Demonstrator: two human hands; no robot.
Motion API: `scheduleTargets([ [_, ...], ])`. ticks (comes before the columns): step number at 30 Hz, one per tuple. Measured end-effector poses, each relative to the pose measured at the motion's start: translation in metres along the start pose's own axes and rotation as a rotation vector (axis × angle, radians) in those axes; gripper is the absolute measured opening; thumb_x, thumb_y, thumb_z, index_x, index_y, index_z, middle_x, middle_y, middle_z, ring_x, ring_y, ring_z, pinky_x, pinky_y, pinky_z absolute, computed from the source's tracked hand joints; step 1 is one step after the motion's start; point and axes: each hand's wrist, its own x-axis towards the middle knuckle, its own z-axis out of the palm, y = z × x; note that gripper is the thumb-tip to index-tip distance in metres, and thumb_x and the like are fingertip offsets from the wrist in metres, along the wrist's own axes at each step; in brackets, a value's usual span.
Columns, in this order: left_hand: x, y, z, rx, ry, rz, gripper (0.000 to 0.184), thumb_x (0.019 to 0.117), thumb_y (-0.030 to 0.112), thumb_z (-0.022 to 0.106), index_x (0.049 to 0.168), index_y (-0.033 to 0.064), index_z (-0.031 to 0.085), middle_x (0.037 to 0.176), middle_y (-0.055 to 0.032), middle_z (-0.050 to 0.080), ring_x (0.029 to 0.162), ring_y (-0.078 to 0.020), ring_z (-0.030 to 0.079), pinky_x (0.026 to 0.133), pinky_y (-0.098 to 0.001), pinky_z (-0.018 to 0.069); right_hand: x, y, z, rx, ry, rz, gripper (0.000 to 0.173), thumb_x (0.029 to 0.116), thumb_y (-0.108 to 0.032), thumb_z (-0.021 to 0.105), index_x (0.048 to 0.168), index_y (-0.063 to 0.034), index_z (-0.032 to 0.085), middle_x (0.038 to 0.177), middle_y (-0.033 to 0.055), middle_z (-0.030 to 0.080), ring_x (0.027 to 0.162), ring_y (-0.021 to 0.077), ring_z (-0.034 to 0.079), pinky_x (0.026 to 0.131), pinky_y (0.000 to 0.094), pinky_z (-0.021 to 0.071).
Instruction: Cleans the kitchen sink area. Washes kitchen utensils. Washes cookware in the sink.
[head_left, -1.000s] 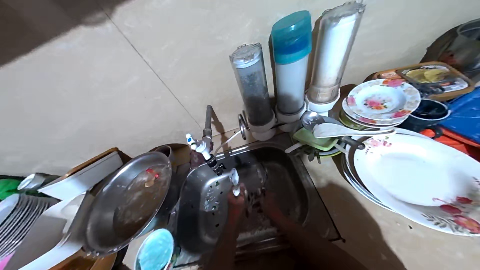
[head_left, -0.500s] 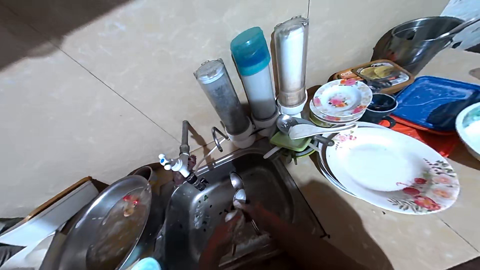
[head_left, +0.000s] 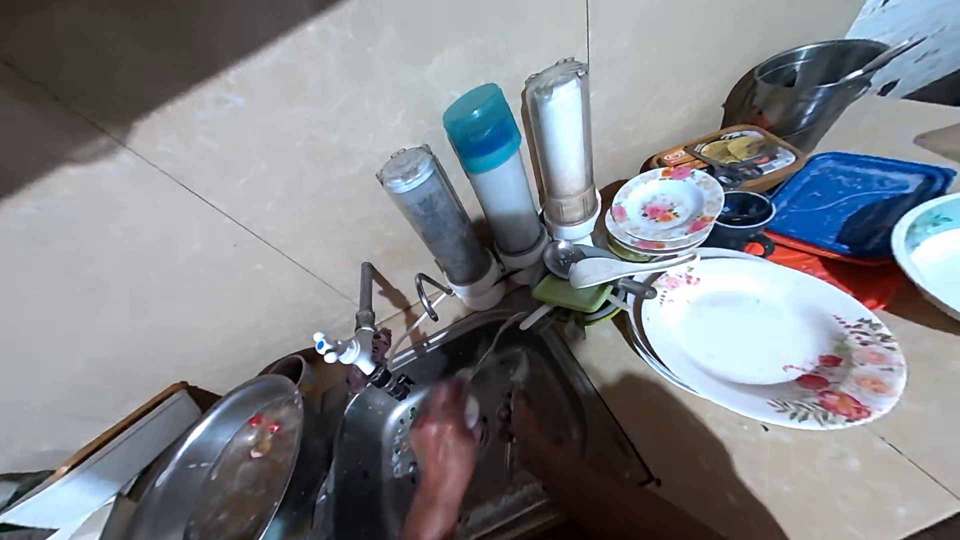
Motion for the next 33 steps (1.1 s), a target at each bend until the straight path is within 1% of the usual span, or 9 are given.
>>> scheduleTargets([
  [5,0.061,0.035,0.038,0.093,-0.078,0.289,0.028,0.0769,0.004,0.079,0.104,-0.0008,0.076,0.099,-0.0203,0.075,0.085,-0.0373,0.074,0.069,-0.0509,0.0595,-0.002,0.002,0.000,-0.265,0.002,-0.016,0.033,0.1131,-0.023,0.032,0.126,0.0011,0.050,0.080,0.0034,0.047,0.059,0.0092,0.045,0.054,0.0245,0.0411],
  [7,0.070,0.047,0.053,0.115,-0.167,0.323,0.021,0.0834,0.001,0.073,0.104,0.0005,0.076,0.107,-0.0196,0.074,0.095,-0.0379,0.073,0.076,-0.0512,0.0591,-0.012,-0.008,-0.002,-0.406,-0.046,0.033,0.037,0.1122,-0.018,0.034,0.139,0.0038,0.049,0.106,0.0170,0.057,0.082,0.0207,0.054,0.076,0.0360,0.0481],
  [11,0.080,0.072,0.077,0.107,-0.358,0.333,0.026,0.0942,0.001,0.061,0.117,-0.0005,0.074,0.128,-0.0202,0.070,0.116,-0.0399,0.068,0.094,-0.0522,0.0551,-0.043,-0.025,0.003,-0.599,-0.094,0.020,0.038,0.1082,-0.007,0.038,0.143,0.0057,0.045,0.121,0.0239,0.058,0.096,0.0268,0.059,0.084,0.0385,0.0501],
  [14,0.100,0.085,0.079,0.047,-0.720,0.207,0.039,0.1010,0.000,0.050,0.139,0.0007,0.060,0.149,-0.0212,0.054,0.137,-0.0413,0.051,0.113,-0.0530,0.0408,-0.055,-0.036,0.002,-0.695,-0.159,0.070,0.042,0.1087,-0.006,0.040,0.149,0.0063,0.041,0.147,0.0254,0.050,0.128,0.0297,0.055,0.108,0.0390,0.0440],
  [16,0.105,0.082,0.076,-0.085,-0.751,0.112,0.042,0.1020,0.005,0.052,0.144,0.0035,0.057,0.152,-0.0196,0.050,0.141,-0.0395,0.047,0.116,-0.0513,0.0370,-0.014,-0.004,-0.010,-0.622,-0.200,-0.067,0.039,0.1076,-0.011,0.045,0.143,0.0068,0.047,0.129,0.0252,0.059,0.106,0.0283,0.063,0.091,0.0396,0.0533],
  [21,0.053,0.017,0.074,-0.415,-0.010,-0.070,0.024,0.0937,0.005,0.065,0.114,-0.0056,0.072,0.117,-0.0242,0.071,0.114,-0.0389,0.067,0.103,-0.0499,0.0519,-0.001,0.014,-0.008,-0.294,-0.250,-0.170,0.024,0.1089,-0.012,0.043,0.121,0.0048,0.055,0.079,0.0044,0.062,0.063,0.0084,0.060,0.061,0.0251,0.0535],
  [24,0.010,-0.030,0.067,-0.365,-0.058,-0.402,0.038,0.0940,0.005,0.066,0.129,-0.0094,0.064,0.133,-0.0321,0.061,0.128,-0.0493,0.055,0.111,-0.0589,0.0406,0.001,0.019,-0.003,-0.214,-0.368,-0.170,0.020,0.1095,-0.012,0.041,0.117,0.0016,0.053,0.074,0.0010,0.058,0.059,0.0073,0.057,0.058,0.0235,0.0517],
  [27,-0.023,-0.047,0.080,-0.526,-0.187,-0.741,0.068,0.0917,0.003,0.069,0.152,-0.0051,0.039,0.132,-0.0267,0.063,0.121,-0.0351,0.063,0.106,-0.0484,0.0498,-0.003,0.026,0.000,-0.303,-0.416,-0.187,0.020,0.1098,-0.013,0.041,0.112,0.0004,0.055,0.071,-0.0007,0.056,0.057,0.0066,0.054,0.056,0.0234,0.0494],
  [33,-0.013,-0.089,0.060,-0.421,-0.122,-0.866,0.032,0.1004,0.017,0.065,0.121,-0.0082,0.065,0.109,-0.0236,0.071,0.103,-0.0298,0.068,0.097,-0.0465,0.0520,-0.007,0.017,-0.004,-0.682,-0.613,-0.183,0.040,0.1103,-0.017,0.038,0.147,-0.0024,0.047,0.081,-0.0001,0.052,0.057,0.0060,0.044,0.052,0.0243,0.0406],
])
